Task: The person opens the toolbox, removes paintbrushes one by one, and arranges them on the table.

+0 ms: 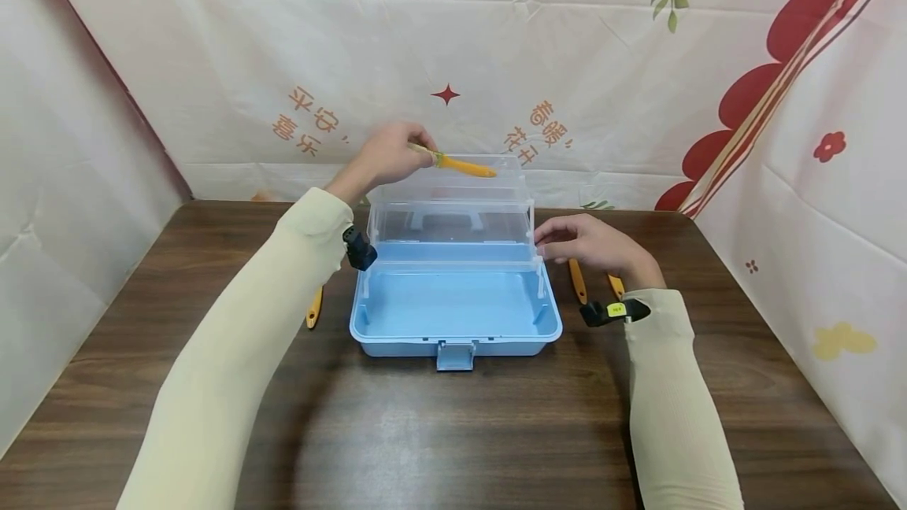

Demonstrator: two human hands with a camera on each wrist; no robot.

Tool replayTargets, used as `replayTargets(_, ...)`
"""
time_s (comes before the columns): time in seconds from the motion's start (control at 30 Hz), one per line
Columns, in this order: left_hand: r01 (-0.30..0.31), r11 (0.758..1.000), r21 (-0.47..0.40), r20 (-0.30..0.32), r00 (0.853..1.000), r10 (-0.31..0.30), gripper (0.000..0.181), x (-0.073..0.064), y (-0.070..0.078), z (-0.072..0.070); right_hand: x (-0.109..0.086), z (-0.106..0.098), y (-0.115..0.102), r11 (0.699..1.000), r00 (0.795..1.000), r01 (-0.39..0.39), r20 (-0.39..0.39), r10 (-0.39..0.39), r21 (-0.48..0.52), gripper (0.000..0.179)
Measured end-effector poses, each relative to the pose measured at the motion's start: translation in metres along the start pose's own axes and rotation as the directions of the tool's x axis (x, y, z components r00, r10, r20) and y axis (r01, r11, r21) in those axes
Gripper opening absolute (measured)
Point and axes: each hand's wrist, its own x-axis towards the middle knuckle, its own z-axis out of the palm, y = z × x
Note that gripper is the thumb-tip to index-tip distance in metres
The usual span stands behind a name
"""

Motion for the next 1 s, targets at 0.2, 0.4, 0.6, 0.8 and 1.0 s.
replayTargets(0.2,-0.011,0.99,-0.14,-0.096,0.995,-0.002,0.02,-0.014,0.0,-0.007,0.001,0.001,-0.001,1.0,0.997,-0.001,-0.074,0.003,0.02,0.029)
replayTargets(0.4,-0.026,0.954,-0.297,-0.187,0.982,-0.031,0.022,-0.035,0.002,-0.017,0.002,0.001,-0.004,0.999,0.993,0.004,-0.117,0.001,0.039,0.029)
replayTargets(0.6,-0.054,0.914,-0.402,-0.224,0.974,-0.041,0.025,-0.062,-0.005,-0.024,0.003,0.002,-0.006,0.998,0.996,0.008,-0.093,-0.003,0.061,0.029)
replayTargets(0.8,-0.093,0.849,-0.52,-0.208,0.978,-0.019,0.029,-0.086,-0.02,-0.029,0.003,0.004,-0.008,0.999,0.995,-0.009,-0.096,0.012,0.039,0.031)
replayTargets(1.0,-0.128,0.752,-0.647,-0.23,0.973,-0.032,0.026,-0.107,-0.034,-0.035,0.001,0.004,-0.01,0.999,0.995,-0.021,-0.101,0.026,0.043,0.034)
